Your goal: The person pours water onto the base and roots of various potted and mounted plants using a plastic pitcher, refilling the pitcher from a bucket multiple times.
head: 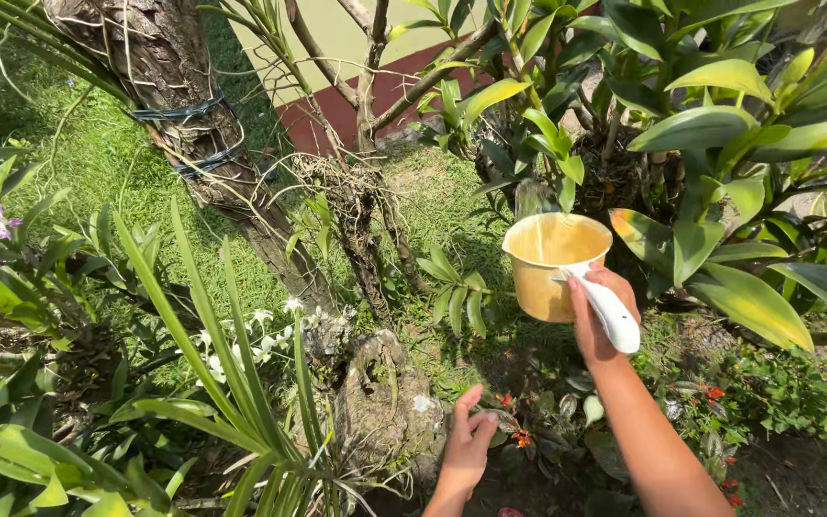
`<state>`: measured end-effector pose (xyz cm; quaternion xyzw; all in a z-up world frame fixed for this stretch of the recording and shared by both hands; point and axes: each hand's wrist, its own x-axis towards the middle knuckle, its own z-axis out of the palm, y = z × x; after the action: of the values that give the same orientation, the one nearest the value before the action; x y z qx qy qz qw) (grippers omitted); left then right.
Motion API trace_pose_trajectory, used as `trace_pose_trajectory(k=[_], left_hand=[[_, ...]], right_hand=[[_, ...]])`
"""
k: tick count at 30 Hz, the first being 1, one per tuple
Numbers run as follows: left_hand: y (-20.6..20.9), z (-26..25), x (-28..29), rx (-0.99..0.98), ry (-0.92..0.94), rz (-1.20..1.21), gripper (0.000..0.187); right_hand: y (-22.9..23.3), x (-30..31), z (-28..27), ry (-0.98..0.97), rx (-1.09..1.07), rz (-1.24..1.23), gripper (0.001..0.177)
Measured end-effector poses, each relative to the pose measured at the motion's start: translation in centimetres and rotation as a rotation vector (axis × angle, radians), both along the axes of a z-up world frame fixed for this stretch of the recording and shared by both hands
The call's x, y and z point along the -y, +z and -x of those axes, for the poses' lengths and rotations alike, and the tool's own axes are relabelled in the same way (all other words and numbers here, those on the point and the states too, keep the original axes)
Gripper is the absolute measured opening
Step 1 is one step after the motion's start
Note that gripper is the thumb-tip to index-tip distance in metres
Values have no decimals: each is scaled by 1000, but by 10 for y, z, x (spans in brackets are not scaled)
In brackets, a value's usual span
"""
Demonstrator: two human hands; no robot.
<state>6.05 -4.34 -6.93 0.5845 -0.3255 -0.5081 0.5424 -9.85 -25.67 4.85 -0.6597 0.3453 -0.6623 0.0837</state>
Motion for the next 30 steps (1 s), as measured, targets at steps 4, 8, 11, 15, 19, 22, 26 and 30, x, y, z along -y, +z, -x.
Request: trace_pose_trajectory(k=[4,8,11,15,19,22,26,30], left_hand=[[12,-9,3,-52,29,19,60],[21,-7,3,-14,21,-66,59],[12,0,2,-28,33,31,57],[-26,2,0,-5,10,8,56],[-66,10,7,-49,42,-62,56],[-74,15,20,-15,16,36,56],[-52,13,35,-21,27,26,56],[-29,3,25,-14,126,-2,54]], right_hand=[[24,19,-21,-5,37,228,28],[30,11,-18,-2,76,232,30],[12,-18,-1,48,63,115,30],[-32,-85,36,193,124,-169,28],[-83,-115,55,188,148,-533,27],[-95,-89,52,224,196,-794,21],[-66,-23,19,116,111,-442,24],[-25,24,-1,-70,-33,-72,23]])
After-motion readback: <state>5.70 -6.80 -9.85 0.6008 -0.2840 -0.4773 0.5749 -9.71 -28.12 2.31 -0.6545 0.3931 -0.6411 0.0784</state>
